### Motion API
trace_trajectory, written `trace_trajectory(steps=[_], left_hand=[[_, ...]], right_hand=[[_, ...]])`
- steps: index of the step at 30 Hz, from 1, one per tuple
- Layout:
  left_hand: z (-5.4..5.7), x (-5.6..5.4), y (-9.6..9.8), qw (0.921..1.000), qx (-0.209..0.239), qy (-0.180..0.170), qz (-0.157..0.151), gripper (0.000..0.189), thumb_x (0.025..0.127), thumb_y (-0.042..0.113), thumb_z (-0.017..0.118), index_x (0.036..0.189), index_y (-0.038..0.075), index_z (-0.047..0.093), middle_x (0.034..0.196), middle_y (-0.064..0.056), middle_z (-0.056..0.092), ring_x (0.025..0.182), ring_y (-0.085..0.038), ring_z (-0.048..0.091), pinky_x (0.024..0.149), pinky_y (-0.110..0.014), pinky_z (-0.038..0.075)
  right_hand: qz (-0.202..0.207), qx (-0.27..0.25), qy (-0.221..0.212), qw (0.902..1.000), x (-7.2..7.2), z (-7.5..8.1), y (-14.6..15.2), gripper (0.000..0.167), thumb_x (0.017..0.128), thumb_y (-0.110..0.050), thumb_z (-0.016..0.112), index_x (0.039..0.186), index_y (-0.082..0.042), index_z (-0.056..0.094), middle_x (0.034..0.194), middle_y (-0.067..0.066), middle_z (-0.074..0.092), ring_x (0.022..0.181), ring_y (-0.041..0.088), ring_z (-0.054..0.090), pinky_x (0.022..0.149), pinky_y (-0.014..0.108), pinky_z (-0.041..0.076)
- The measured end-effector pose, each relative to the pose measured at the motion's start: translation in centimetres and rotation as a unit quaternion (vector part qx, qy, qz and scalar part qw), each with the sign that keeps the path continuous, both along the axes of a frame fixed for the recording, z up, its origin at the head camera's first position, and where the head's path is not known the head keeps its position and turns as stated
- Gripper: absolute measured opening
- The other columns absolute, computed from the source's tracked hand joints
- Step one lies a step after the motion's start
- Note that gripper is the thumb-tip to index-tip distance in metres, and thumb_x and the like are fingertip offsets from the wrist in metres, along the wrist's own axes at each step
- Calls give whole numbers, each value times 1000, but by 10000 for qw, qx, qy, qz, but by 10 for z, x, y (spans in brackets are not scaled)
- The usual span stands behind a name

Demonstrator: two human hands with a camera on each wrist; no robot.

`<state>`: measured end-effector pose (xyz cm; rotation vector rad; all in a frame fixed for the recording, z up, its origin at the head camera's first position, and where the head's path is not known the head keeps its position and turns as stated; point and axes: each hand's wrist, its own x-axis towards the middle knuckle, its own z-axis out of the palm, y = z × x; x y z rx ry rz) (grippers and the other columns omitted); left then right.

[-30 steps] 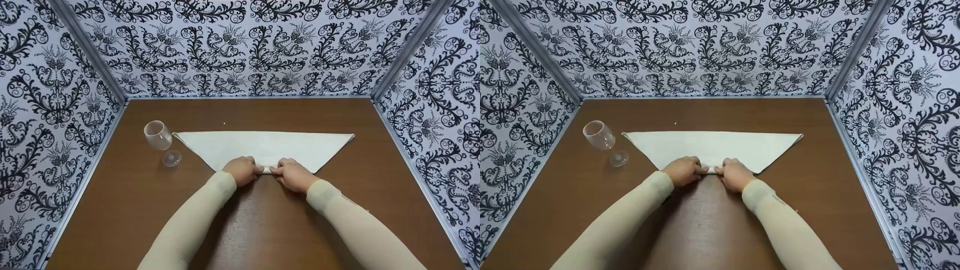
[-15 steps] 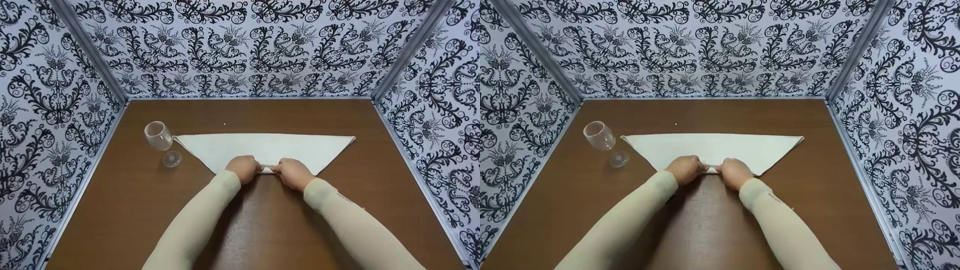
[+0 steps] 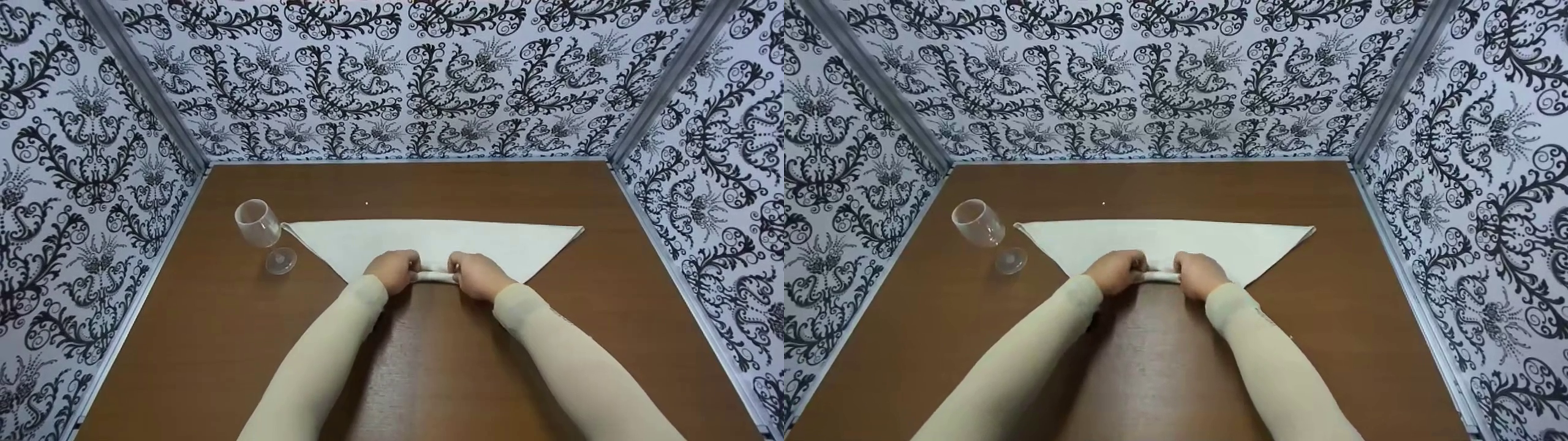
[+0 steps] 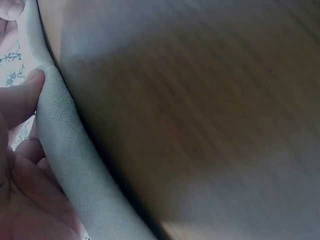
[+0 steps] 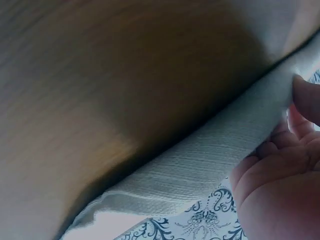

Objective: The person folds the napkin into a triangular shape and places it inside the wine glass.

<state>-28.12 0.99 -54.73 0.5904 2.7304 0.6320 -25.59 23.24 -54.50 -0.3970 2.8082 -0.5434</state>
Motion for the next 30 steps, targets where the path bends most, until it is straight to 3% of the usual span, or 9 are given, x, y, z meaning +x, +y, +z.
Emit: trace_trajectory(steps=[2,5,8,11,15,19,25,30], left_hand=[[0,0,1,9998,-103,148,16,4,101,22,73,103,19,75,105,1,76,94,-19,69,88,-40,57],[0,2,3,9945,-590,833,-221,7,99,19,74,100,19,81,100,-1,75,94,-22,71,86,-40,59],[-2,8,4,9770,-1059,1706,-711,11,100,20,71,99,20,82,95,-3,74,89,-24,73,82,-39,61],[-2,15,3,9598,-1249,2204,-1206,13,101,20,67,104,23,79,92,-4,75,84,-26,74,76,-41,61],[-1,21,0,9532,-1377,2234,-1503,19,102,21,66,116,28,76,100,-4,76,90,-27,74,78,-42,62],[0,22,0,9574,-1439,1971,-1541,27,106,26,60,128,27,77,112,-4,73,100,-26,72,86,-41,61],[-1,21,2,9618,-1479,1764,-1479,30,108,28,58,132,30,75,115,0,70,102,-22,70,88,-36,60],[-1,20,2,9651,-1361,1740,-1405,29,109,31,57,127,26,78,111,0,69,98,-22,68,85,-37,59]], right_hand=[[-15,84,92,9999,0,0,-1,9,103,-9,65,107,-12,72,108,9,76,98,27,70,90,47,57],[281,451,616,9967,2,-1,-4,12,99,-6,68,104,-10,79,103,9,76,99,32,71,91,47,58],[669,818,1286,9861,7,-4,-7,13,95,-1,70,94,-8,81,92,10,71,88,33,66,83,45,57],[884,1022,1645,9771,14,-5,-8,14,94,2,70,86,-7,78,85,11,66,81,32,65,75,45,56],[1043,1180,1664,9734,21,-6,-6,11,98,-2,67,99,-6,76,85,14,70,81,34,69,72,49,59],[1216,1198,1795,9688,27,-9,-4,30,97,-3,65,125,-11,73,86,16,69,77,37,69,68,52,58],[1343,1172,2407,9541,28,-16,-4,24,106,-15,61,122,-6,76,85,13,61,77,31,53,71,46,48],[1441,1295,2289,9540,30,-18,-7,30,107,-14,58,132,-2,71,96,15,58,84,32,49,74,47,47]])
